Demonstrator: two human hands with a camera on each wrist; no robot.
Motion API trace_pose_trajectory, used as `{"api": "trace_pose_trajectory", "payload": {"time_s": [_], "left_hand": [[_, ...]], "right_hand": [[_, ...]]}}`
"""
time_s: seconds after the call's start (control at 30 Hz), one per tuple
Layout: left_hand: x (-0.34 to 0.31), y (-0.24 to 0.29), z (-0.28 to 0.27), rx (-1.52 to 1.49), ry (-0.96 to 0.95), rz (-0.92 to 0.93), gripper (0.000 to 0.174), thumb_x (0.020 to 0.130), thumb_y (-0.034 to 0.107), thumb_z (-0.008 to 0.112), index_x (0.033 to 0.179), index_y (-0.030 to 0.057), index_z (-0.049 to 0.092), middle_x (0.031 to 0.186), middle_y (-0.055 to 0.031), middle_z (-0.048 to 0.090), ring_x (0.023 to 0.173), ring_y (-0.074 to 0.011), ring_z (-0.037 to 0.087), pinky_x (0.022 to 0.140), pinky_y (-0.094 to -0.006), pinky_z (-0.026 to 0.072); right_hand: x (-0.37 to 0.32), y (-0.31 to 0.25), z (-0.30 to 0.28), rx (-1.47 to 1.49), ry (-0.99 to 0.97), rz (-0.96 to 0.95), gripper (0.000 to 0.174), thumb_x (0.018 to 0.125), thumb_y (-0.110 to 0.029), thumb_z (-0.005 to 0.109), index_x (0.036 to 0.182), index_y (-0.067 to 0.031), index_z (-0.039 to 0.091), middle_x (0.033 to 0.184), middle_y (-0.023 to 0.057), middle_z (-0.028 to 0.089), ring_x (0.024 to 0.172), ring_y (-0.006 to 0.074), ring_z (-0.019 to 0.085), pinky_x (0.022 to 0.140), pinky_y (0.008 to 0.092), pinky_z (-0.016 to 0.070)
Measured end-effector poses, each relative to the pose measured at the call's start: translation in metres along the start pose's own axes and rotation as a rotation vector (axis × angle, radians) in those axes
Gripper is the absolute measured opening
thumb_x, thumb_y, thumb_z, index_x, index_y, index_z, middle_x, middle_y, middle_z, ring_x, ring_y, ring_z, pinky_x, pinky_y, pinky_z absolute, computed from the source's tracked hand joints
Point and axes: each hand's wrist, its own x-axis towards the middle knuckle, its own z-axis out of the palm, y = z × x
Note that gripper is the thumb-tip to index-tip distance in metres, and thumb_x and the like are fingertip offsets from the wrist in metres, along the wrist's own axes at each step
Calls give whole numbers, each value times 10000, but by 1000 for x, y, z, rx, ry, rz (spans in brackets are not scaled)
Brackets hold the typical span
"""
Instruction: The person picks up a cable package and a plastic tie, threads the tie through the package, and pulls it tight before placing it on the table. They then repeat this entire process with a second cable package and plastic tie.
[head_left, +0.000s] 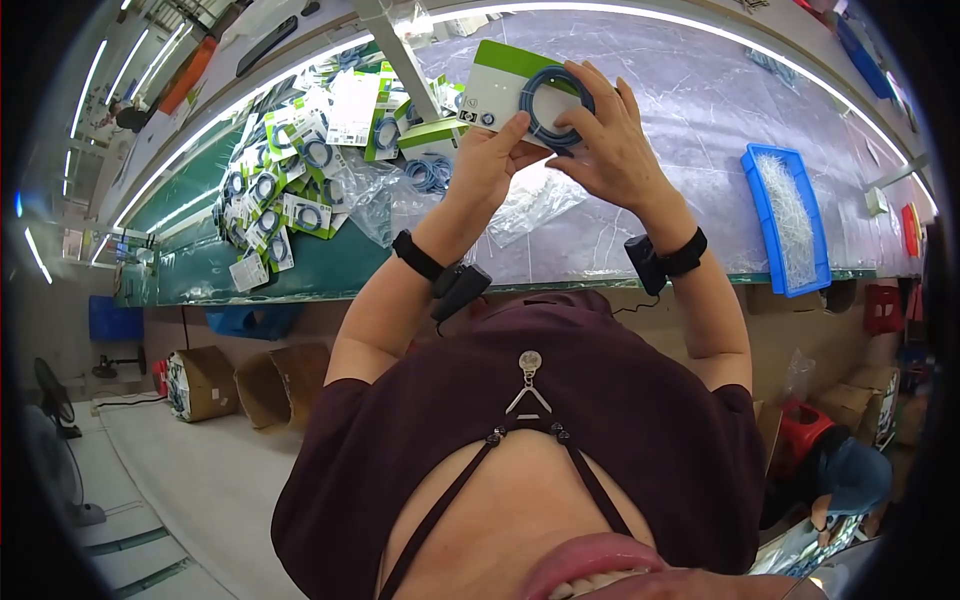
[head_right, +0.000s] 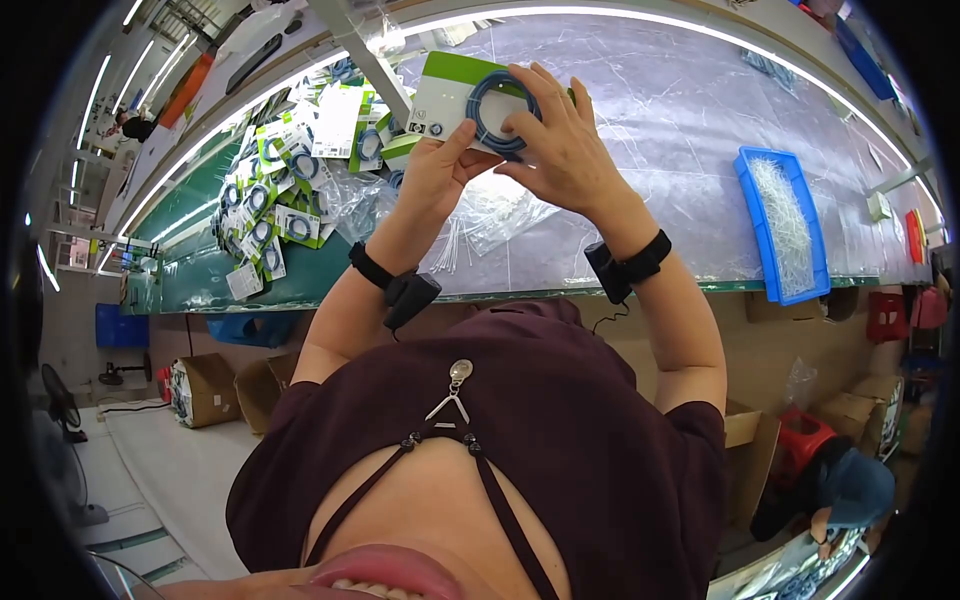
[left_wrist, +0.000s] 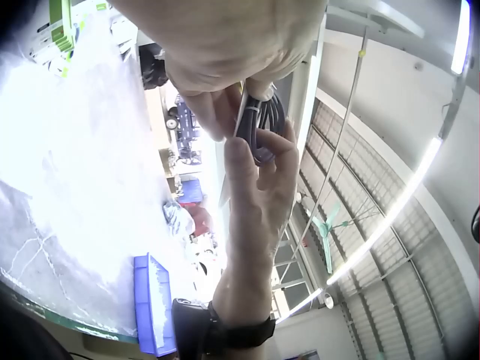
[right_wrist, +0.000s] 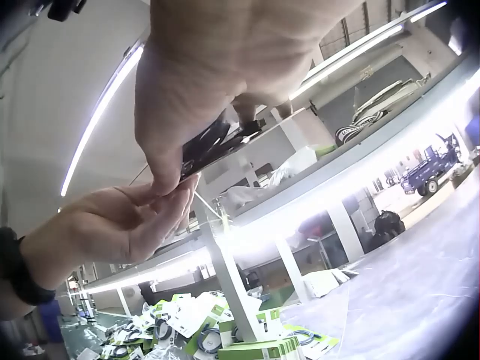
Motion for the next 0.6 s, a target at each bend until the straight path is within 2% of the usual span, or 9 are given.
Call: {"api": "trace_pose_trajectory", "payload": {"time_s": [0.17,0.27,0.6], "left_hand": [[1,0,-5,-123,-28,-75,244,909,105,548,1124,-9,534,1031,-135,623,940,-263,636,801,-401,566],[0,2,-4,-117,-11,-91,252,901,76,550,1135,-14,521,1037,-143,616,941,-276,634,819,-410,563],[-9,2,5,-188,-5,-112,248,900,45,538,1136,-28,505,1057,-155,599,938,-285,632,839,-417,559]], "right_hand": [[1,6,1,53,-36,-37,331,658,-164,757,915,-90,562,1389,137,366,1221,324,425,1025,515,302],[1,11,7,65,19,-103,264,697,-149,723,902,-82,571,1381,148,376,1200,333,440,1020,507,320],[-5,-2,12,21,104,-50,197,719,-116,693,877,-73,583,1351,139,422,1168,321,468,994,485,355]]}}
